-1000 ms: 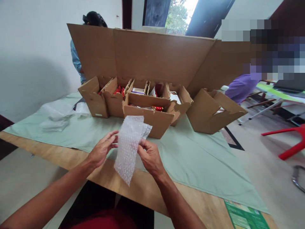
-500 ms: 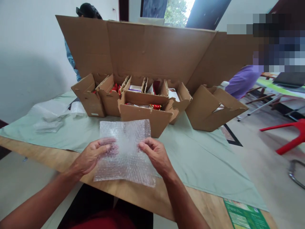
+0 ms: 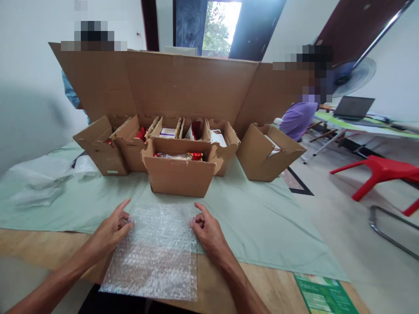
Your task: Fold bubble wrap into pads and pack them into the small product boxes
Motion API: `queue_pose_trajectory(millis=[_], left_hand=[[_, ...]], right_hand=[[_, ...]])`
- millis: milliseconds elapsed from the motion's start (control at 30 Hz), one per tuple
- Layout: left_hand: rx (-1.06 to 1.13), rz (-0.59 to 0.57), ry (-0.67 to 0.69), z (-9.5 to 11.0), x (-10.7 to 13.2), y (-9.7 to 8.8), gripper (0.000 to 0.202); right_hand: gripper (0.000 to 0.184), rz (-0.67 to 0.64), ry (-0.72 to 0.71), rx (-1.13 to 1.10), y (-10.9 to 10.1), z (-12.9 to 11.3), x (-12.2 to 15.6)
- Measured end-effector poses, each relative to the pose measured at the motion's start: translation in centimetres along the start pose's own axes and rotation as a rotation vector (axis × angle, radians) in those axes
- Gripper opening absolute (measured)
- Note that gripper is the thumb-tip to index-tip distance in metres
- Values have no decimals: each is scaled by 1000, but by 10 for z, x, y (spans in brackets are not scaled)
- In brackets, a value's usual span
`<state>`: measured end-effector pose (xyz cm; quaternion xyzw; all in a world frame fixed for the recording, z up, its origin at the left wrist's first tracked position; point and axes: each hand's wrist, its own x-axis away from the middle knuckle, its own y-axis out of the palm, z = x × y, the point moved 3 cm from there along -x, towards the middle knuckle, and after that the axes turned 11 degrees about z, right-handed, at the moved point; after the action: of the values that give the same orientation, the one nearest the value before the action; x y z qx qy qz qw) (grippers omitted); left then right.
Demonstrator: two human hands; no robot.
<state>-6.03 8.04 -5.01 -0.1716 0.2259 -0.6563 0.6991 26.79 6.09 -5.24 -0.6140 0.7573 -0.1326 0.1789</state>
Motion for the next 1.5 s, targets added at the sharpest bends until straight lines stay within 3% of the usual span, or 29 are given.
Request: queue_pose_trajectory(millis=[100, 167, 233, 300, 367, 433, 533, 633, 700, 767, 900, 1000, 1067, 1133, 1233, 1333, 1500], left_hand=[[-305, 229, 321, 5, 7, -6, 64], [-404, 265, 534, 15, 16, 0, 59], [-461, 142, 686, 23, 23, 14, 59], [-515, -57, 753, 24, 28, 29, 59], [-570, -221, 742, 17, 30, 35, 58], [-601, -289, 695, 7, 31, 29, 58], [-582, -264, 644, -2, 38, 4, 59], [-490, -269, 660, 1, 51, -15, 63], [-414, -343, 679, 8, 59, -16, 68], [-363, -438, 684, 15, 65, -12, 74], [-335, -574, 678, 20, 71, -5, 92], [-351, -571, 678, 15, 77, -9, 95], [-336, -500, 660, 12, 79, -14, 78], [-265, -393, 593, 12, 77, -19, 59], [-116, -268, 336, 18, 65, -22, 35], [-64, -203, 114, 25, 46, -19, 30], [-75, -142, 80, 25, 21, -7, 31]], right_hand=[[49, 214, -201, 271, -10, -9, 3], [47, 248, -387, 407, -4, -23, 9], [52, 106, -538, 504, 14, -38, 17], [55, -124, -609, 592, 35, -46, 24], [53, -296, -607, 676, 42, -45, 30], [48, -305, -560, 740, 30, -36, 35], [46, -182, -518, 747, -9, -22, 49], [57, -277, -566, 662, -30, -23, 80], [64, -389, -610, 623, -26, -29, 99], [57, -406, -645, 620, -12, -33, 110], [44, -211, -753, 583, 10, -32, 106], [40, -92, -808, 418, 8, -36, 97], [33, -68, -746, 291, 2, -43, 92], [22, -63, -592, 210, -5, -51, 86], [19, -43, -287, 154, -10, -54, 76], [21, -13, -102, 123, -10, -47, 68], [27, 90, -39, 131, -6, -36, 50]])
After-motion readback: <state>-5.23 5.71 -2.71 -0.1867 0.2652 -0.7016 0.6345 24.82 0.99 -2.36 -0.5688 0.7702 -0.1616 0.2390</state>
